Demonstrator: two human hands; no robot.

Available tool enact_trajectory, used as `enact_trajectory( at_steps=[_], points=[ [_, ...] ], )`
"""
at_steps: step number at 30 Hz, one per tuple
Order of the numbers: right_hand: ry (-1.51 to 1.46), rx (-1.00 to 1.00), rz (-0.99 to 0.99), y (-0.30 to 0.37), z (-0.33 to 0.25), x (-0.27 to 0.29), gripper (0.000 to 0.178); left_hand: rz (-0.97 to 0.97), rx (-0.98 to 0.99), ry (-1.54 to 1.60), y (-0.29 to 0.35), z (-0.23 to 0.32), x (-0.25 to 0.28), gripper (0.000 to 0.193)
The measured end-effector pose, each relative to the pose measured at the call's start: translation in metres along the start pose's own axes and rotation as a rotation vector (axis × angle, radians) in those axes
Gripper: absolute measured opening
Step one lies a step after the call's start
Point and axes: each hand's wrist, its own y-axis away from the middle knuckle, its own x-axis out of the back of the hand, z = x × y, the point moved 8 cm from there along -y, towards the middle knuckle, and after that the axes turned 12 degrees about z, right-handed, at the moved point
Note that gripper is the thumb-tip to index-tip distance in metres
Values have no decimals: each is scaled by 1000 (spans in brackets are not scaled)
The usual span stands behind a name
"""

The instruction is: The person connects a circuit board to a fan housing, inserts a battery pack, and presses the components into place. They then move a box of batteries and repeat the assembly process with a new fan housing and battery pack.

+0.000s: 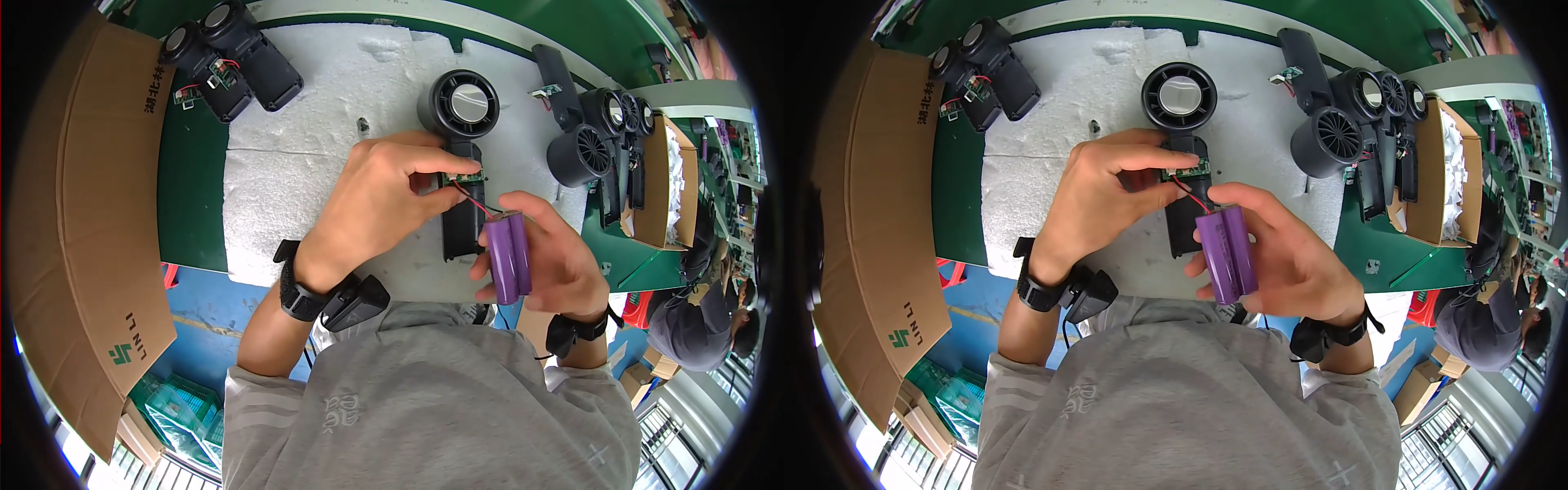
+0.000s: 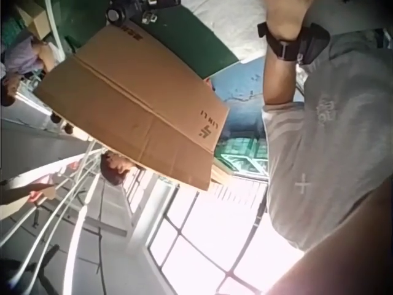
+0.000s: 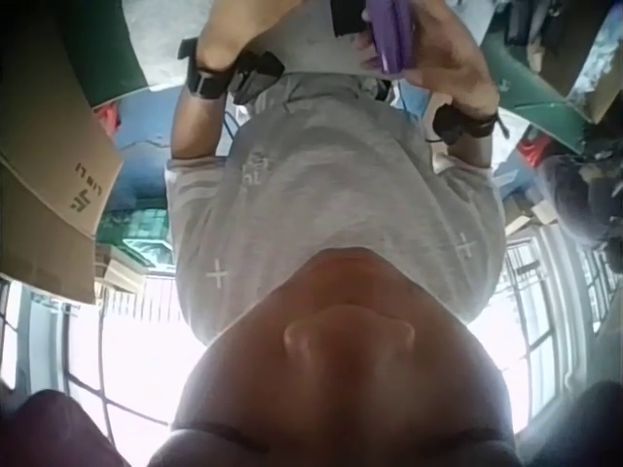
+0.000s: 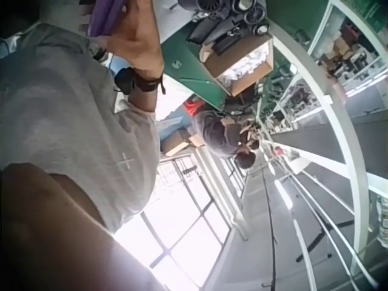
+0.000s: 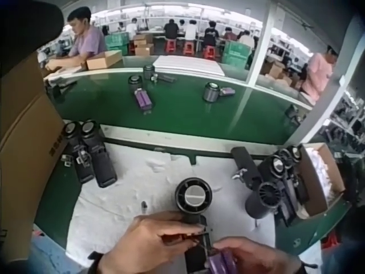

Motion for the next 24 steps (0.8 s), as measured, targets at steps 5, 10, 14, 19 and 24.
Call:
enact_trajectory(
  at_steps=[5, 10, 14, 19, 24],
  points=[
    [-14, -38, -35, -2, -3, 4, 97, 42, -70, -17, 1, 3, 1, 31],
    [267, 41, 81, -10, -8, 13, 99, 44, -104, -42, 1, 5, 1, 31],
    [480, 226, 9, -13, -19, 8, 92, 64, -98, -36, 1, 7, 2, 30],
    [774, 439, -24, -13, -20, -5, 82, 60, -74, -43, 1, 7, 1, 29],
    [1042, 684, 85, -14, -18, -17, 76, 17, -62, -80, 1, 6, 2, 28]
  ],
)
